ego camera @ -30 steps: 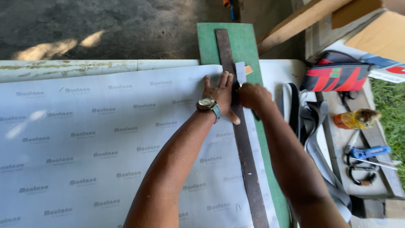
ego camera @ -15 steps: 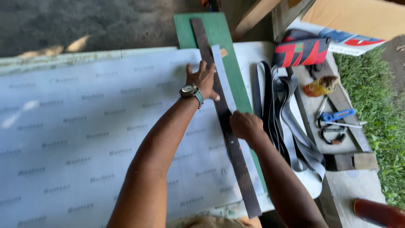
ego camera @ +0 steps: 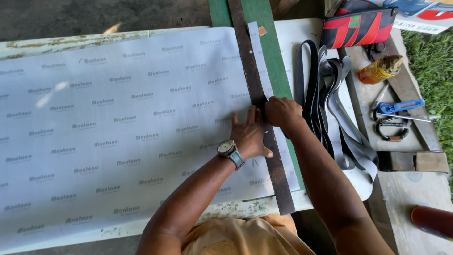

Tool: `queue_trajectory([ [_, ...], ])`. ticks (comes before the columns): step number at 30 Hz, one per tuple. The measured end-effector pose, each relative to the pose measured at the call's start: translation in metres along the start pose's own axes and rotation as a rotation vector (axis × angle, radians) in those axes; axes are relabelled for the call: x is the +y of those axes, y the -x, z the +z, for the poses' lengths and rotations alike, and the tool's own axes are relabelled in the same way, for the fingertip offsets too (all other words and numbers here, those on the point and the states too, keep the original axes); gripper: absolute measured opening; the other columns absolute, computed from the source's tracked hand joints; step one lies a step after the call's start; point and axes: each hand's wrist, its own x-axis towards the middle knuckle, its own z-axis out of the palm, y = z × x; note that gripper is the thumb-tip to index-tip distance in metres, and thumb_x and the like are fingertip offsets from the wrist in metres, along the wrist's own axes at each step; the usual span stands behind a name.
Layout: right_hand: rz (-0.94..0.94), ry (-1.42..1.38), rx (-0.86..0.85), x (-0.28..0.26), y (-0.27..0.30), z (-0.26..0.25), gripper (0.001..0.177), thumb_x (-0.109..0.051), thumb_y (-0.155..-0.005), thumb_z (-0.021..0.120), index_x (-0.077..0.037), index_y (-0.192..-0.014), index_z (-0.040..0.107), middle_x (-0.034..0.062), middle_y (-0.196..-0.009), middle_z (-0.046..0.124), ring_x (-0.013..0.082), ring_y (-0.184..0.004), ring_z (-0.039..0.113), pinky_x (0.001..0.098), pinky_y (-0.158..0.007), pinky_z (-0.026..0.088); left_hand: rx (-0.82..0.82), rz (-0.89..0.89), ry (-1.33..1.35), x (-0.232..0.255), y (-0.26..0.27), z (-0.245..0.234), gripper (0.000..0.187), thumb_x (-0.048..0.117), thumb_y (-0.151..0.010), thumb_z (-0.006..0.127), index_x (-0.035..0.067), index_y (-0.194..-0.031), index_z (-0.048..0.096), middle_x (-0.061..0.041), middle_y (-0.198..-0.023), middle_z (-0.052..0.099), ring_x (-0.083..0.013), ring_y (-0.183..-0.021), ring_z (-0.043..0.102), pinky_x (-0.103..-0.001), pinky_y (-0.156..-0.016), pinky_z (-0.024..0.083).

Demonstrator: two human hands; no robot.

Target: The person measures and cuts a long black strap into multiple pieces using a metal ruler and a utility knife on a white work surface. The cut pieces are set aside as the process continues.

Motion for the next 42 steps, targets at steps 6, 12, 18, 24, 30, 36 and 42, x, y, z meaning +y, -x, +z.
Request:
queue_trajectory([
  [6,-0.021,0.095,-0.03,0.007,0.022,0.015,0.036,-0.035,-0.103,0.051,-0.009,-0.121,0.068,0.0178,-0.112,0.075,0.039,-0.105,0.072,0.0514,-0.086,0.06,-0.1,0.017,-0.117,0.003,-0.005,0.002,0.115,0.069,-0.063,0.084,-0.004,-0.143,0.045,-0.021,-0.159,0.033,-0.0328,-0.156,0.016,-0.072,-0.118,0.016],
  [12,0.033,0.026,-0.036,0.024,0.088,0.045,0.042,-0.041,-0.109,0.041,-0.009,-0.115,0.067,0.0202,-0.103,0.075,0.0401,-0.098,0.073,0.0521,-0.082,0.059,-0.077,0.001,-0.162,0.006,-0.011,0.001,0.139,0.073,-0.055,0.087,-0.014,-0.149,0.032,-0.02,-0.155,0.031,-0.0294,-0.148,0.017,-0.069,-0.114,0.016],
  [18,0.079,0.018,-0.066,0.043,0.176,0.077,0.042,-0.044,-0.108,0.038,-0.01,-0.11,0.062,0.021,-0.091,0.074,0.0412,-0.088,0.073,0.0541,-0.077,0.057,-0.167,-0.009,-0.207,0.013,-0.01,-0.006,0.133,0.072,-0.062,0.085,-0.013,-0.15,0.035,-0.021,-0.156,0.037,-0.0305,-0.151,0.02,-0.069,-0.118,0.018],
  [24,0.085,0.0,-0.063,0.065,0.231,0.107,0.039,-0.044,-0.105,0.038,-0.012,-0.106,0.06,0.0187,-0.08,0.073,0.041,-0.077,0.073,0.0554,-0.071,0.058,-0.199,-0.032,-0.203,0.017,-0.011,-0.01,0.141,0.072,-0.061,0.087,-0.014,-0.153,0.024,-0.024,-0.16,0.028,-0.0328,-0.152,0.017,-0.068,-0.118,0.014],
  [30,0.02,-0.127,-0.077,0.096,0.271,0.113,0.039,-0.045,-0.1,0.044,-0.012,-0.098,0.063,0.0174,-0.084,0.073,0.042,-0.078,0.071,0.0558,-0.07,0.055,-0.192,-0.019,-0.175,0.009,-0.012,-0.004,0.141,0.071,-0.062,0.085,-0.012,-0.156,0.02,-0.021,-0.163,0.026,-0.0298,-0.153,0.018,-0.069,-0.121,0.013],
  [36,-0.074,-0.441,0.216,0.092,0.183,0.074,0.037,-0.039,-0.104,0.048,-0.004,-0.102,0.057,0.0269,-0.077,0.068,0.0479,-0.078,0.066,0.0555,-0.067,0.05,-0.157,-0.027,-0.153,0.008,-0.011,0.003,0.143,0.074,-0.061,0.084,-0.01,-0.156,0.017,-0.02,-0.165,0.018,-0.0289,-0.154,0.013,-0.068,-0.118,0.014],
  [42,-0.212,-0.438,0.35,0.033,0.015,0.035,0.04,-0.039,-0.104,0.048,-0.003,-0.101,0.064,0.027,-0.094,0.07,0.049,-0.091,0.066,0.0544,-0.079,0.053,-0.108,-0.04,-0.123,0.004,-0.007,0.002,0.136,0.072,-0.059,0.084,-0.006,-0.154,0.026,-0.018,-0.163,0.023,-0.0274,-0.154,0.013,-0.069,-0.12,0.011],
])
